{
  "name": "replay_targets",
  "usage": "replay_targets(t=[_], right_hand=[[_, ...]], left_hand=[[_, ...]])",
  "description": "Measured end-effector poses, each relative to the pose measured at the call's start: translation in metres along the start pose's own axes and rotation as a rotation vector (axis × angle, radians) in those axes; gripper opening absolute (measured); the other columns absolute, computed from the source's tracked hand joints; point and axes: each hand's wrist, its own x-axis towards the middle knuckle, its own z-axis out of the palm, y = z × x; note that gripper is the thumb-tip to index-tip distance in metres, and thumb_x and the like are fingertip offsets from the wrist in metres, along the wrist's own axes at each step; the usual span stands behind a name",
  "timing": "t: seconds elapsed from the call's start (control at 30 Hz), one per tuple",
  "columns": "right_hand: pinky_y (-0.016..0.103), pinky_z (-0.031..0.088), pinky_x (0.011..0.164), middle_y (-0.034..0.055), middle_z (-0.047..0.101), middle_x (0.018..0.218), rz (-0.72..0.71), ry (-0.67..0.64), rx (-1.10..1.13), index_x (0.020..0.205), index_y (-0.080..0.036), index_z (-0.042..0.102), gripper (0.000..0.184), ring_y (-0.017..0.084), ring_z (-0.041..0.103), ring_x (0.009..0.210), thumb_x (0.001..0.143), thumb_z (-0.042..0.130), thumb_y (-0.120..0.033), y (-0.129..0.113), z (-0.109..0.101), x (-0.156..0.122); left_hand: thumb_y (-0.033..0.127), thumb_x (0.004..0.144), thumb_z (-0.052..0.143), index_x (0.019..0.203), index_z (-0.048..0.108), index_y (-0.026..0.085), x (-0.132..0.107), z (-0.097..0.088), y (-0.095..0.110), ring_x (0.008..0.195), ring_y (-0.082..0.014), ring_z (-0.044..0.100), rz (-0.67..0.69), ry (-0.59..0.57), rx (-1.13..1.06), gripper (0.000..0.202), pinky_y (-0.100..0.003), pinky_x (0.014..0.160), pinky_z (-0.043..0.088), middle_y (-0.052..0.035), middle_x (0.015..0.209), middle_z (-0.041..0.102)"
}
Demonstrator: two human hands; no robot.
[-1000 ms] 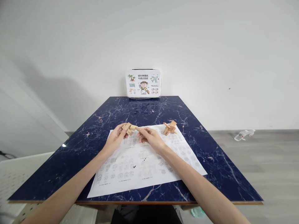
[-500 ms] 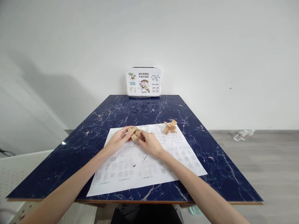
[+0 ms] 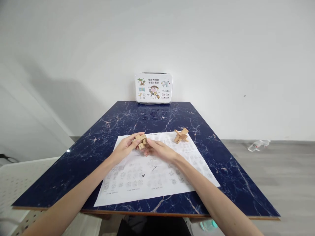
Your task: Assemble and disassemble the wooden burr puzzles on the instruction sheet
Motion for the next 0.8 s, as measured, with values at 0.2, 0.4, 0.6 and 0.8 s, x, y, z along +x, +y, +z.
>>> replay_targets(t=[0.2, 0.4, 0.6, 0.8], right_hand=[[0.037, 0.053, 0.084, 0.0082, 0.072, 0.099, 0.065, 0.041, 0.019, 0.118, -0.019, 0.064, 0.046, 0.02, 0.066, 0.088, 0.091, 0.075, -0.055, 0.0008, -0.0015, -0.0037], [0.036, 0.053, 0.084, 0.0096, 0.072, 0.098, 0.121, -0.061, 0.005, 0.11, -0.015, 0.069, 0.039, 0.019, 0.067, 0.088, 0.093, 0.075, -0.05, -0.0061, 0.0003, -0.0075], [0.038, 0.053, 0.088, 0.0099, 0.076, 0.102, 0.108, 0.043, 0.09, 0.117, -0.017, 0.066, 0.042, 0.02, 0.07, 0.087, 0.086, 0.084, -0.039, -0.0053, -0.0024, -0.0051], [0.039, 0.054, 0.092, 0.0113, 0.074, 0.114, 0.087, 0.231, 0.087, 0.113, -0.018, 0.071, 0.041, 0.022, 0.07, 0.097, 0.084, 0.085, -0.043, -0.0036, 0.005, -0.0023]], left_hand=[[0.05, 0.1, 0.062, 0.14, 0.061, 0.021, -0.003, -0.002, 0.0063, 0.091, -0.0218, 0.069, 0.006, -0.151, -0.078, 0.049, -0.037, 0.086, 0.054, -0.0077, 0.105, 0.074], [0.048, 0.1, 0.064, 0.142, 0.06, 0.023, -0.0044, -0.0042, 0.0029, 0.1, -0.0252, 0.072, 0.006, -0.234, -0.146, 0.049, -0.039, 0.09, 0.055, -0.0102, 0.114, 0.075], [0.053, 0.101, 0.06, 0.14, 0.061, 0.023, -0.0024, -0.0004, 0.0052, 0.109, -0.0267, 0.068, 0.017, -0.037, -0.018, 0.049, -0.04, 0.093, 0.055, -0.0098, 0.124, 0.072], [0.054, 0.101, 0.059, 0.148, 0.054, 0.026, -0.0035, 0.0024, 0.0038, 0.116, -0.0281, 0.066, -0.012, -0.031, -0.061, 0.055, -0.046, 0.104, 0.052, -0.0109, 0.134, 0.068]])
